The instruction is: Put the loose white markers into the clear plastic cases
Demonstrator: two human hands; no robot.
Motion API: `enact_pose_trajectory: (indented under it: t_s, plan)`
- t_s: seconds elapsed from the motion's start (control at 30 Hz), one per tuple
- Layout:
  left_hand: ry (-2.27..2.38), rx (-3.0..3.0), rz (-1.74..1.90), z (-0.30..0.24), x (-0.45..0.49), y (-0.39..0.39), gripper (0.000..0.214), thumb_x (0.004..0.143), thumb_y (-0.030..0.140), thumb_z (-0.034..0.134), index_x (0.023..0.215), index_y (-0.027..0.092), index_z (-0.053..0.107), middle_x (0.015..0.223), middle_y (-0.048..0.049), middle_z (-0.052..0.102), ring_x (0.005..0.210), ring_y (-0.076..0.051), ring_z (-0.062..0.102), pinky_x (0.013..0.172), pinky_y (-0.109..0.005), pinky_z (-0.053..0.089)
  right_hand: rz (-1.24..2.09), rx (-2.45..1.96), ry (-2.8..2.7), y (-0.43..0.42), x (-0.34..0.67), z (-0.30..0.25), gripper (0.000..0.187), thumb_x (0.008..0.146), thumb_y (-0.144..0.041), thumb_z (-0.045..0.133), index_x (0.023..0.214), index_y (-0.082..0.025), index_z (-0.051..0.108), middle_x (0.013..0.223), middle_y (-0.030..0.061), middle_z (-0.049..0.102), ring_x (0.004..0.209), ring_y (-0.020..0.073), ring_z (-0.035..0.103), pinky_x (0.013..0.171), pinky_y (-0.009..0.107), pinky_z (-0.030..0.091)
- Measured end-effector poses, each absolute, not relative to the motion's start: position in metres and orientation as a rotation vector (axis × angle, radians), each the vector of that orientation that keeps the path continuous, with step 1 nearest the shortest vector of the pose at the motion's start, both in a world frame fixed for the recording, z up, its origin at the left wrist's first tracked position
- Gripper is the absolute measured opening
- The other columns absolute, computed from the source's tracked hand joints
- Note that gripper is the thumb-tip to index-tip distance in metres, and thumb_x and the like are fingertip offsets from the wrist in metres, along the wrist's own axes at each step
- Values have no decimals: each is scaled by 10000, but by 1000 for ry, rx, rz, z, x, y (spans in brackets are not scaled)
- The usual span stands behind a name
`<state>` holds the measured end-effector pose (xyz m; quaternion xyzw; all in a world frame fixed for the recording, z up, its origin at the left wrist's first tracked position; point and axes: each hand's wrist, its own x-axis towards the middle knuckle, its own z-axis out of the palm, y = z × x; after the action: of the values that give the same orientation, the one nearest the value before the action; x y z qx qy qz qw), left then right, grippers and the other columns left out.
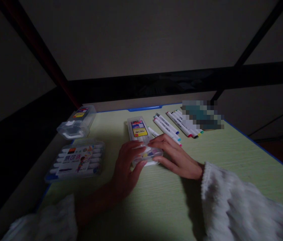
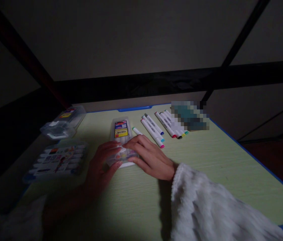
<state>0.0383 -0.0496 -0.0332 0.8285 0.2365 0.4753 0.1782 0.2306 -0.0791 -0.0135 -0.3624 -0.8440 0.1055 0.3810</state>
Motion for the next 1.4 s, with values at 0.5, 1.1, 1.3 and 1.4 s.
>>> enact_pose_trajectory:
  t_s: [0.5, 1.1, 1.3, 1.4]
  plan:
    - [713, 2353, 1316, -32, 38, -52, 331, 806, 125, 539, 1113, 231, 477, 1134, -66, 523, 1060, -214, 493, 922, -410, 426, 177, -923, -2195, -81, 231, -14, 279, 913, -300, 407, 1161, -182, 458, 1063, 105, 480, 1016, 213, 470, 850, 377, 461]
    - [628, 2384, 1343, -33, 38, -51, 259, 813, 86, 532, 1029, 225, 504, 1125, -68, 492, 1071, -206, 474, 915, -391, 412, 185, -926, -2199, -80, 231, -15, 154, 899, -251, 432, 990, -171, 527, 1035, 100, 441, 914, 197, 483, 769, 360, 480]
    - [658, 2387, 1325, -33, 38, -51, 230, 817, 99, 517, 1007, 229, 514, 1122, -64, 491, 1058, -211, 477, 905, -402, 418, 196, -946, -2199, -81, 230, -14, 137, 901, -261, 426, 981, -195, 515, 1038, 92, 445, 905, 194, 485, 768, 358, 477]
    - [655, 2410, 1322, -33, 37, -51, 241, 819, 100, 517, 1025, 225, 505, 1129, -69, 487, 1067, -212, 472, 913, -406, 416, 180, -940, -2197, -81, 230, -15, 156, 899, -265, 430, 1001, -187, 518, 1040, 99, 452, 905, 198, 489, 763, 355, 476]
